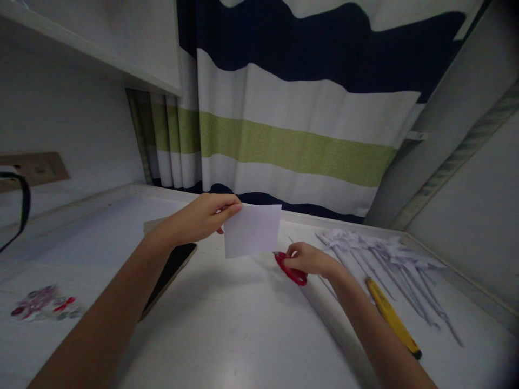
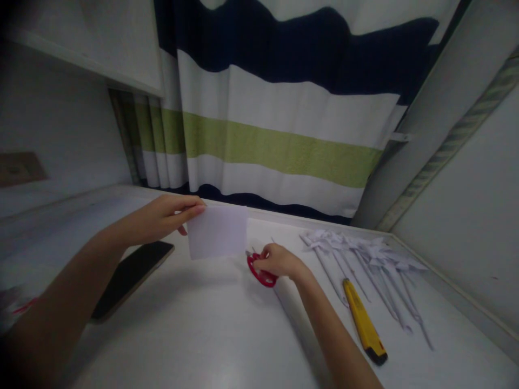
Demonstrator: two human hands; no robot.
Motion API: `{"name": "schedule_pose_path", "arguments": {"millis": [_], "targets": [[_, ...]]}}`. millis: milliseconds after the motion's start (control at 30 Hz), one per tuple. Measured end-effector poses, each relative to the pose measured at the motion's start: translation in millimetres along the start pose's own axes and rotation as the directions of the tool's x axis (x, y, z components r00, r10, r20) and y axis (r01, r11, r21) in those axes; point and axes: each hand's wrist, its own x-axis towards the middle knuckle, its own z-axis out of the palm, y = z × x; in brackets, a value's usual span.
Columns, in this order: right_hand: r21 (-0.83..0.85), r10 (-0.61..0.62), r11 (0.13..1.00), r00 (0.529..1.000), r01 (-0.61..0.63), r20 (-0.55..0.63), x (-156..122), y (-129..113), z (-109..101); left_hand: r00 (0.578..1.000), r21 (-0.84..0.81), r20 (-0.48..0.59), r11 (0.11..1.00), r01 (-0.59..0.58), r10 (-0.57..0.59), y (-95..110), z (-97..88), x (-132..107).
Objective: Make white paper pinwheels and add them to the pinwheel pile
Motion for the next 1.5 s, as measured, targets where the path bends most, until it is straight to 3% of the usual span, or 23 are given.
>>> {"name": "schedule_pose_path", "arguments": {"millis": [100, 267, 433, 600, 733, 833, 967, 1133, 1200, 1267, 1300, 1333, 1367, 1433, 1500], "targets": [[0.309, -0.095, 0.942, 0.986, 0.133, -0.135, -5, 8, -18, 1.000, -0.008, 0.007, 1.000, 0.004, -0.004, -1, -0.9, 0], [0.597, -0.191, 0.682, 0.891, 0.423, -0.412, -19, 4, -34, 1.000, 0.025, -0.011, 1.000, 0.010, -0.010, -1, -1.1, 1], [0.693, -0.255, 0.528, 0.870, 0.492, -0.423, -37, -18, -29, 0.998, -0.042, -0.054, 0.999, 0.028, -0.030, -2, -1.7, 1], [0.720, -0.337, 0.504, 0.877, 0.476, -0.343, -65, -31, -5, 0.999, -0.082, -0.037, 0.997, -0.014, 0.011, -3, -0.6, -1], [0.709, -0.351, 0.555, 0.895, 0.436, -0.275, -81, -25, 15, 0.999, -0.040, -0.003, 0.998, -0.053, 0.053, -4, 8.8, -7], [0.638, -0.227, 0.648, 0.905, 0.416, -0.360, -83, -19, 27, 0.996, -0.044, 0.036, 0.996, -0.075, 0.077, -1, 24.4, -14], [0.540, -0.105, 0.722, 0.840, 0.433, -0.533, -81, -20, 41, 0.991, -0.064, 0.067, 0.992, -0.113, 0.117, 10, 49.1, -21], [0.675, 0.059, 0.585, 0.807, 0.450, -0.588, -84, -23, 50, 0.988, -0.100, 0.064, 0.986, -0.133, 0.140, 22, 67.5, -28], [0.688, 0.094, 0.560, 0.790, 0.462, -0.606, -86, -19, 48, 0.997, -0.187, -0.005, 0.980, -0.072, 0.072, 22, 71.5, -30], [0.682, 0.134, 0.547, 0.753, 0.486, -0.645, -86, -14, 42, 0.984, -0.451, -0.128, 0.891, 0.054, -0.125, 19, 77.4, -31], [0.679, 0.166, 0.525, 0.720, 0.514, -0.674, -87, -12, 39, 0.956, -0.604, -0.158, 0.790, 0.106, -0.249, 16, 81.9, -32], [0.676, 0.203, 0.492, 0.683, 0.548, -0.702, -86, -9, 37, 0.922, -0.762, -0.133, 0.633, 0.140, -0.365, 14, 87.8, -34], [0.672, 0.237, 0.454, 0.649, 0.584, -0.723, -86, -8, 35, 0.911, -0.825, -0.077, 0.539, 0.170, -0.405, 12, 95.1, -35], [0.671, 0.294, 0.384, 0.605, 0.634, -0.740, -85, -5, 34, 0.923, -0.873, 0.070, 0.425, 0.240, -0.378, 11, 113.3, -40], [0.682, 0.341, 0.344, 0.591, 0.645, -0.731, -82, -3, 37, 0.937, -0.909, 0.222, 0.290, 0.299, -0.269, 14, 133.0, -46]]}}
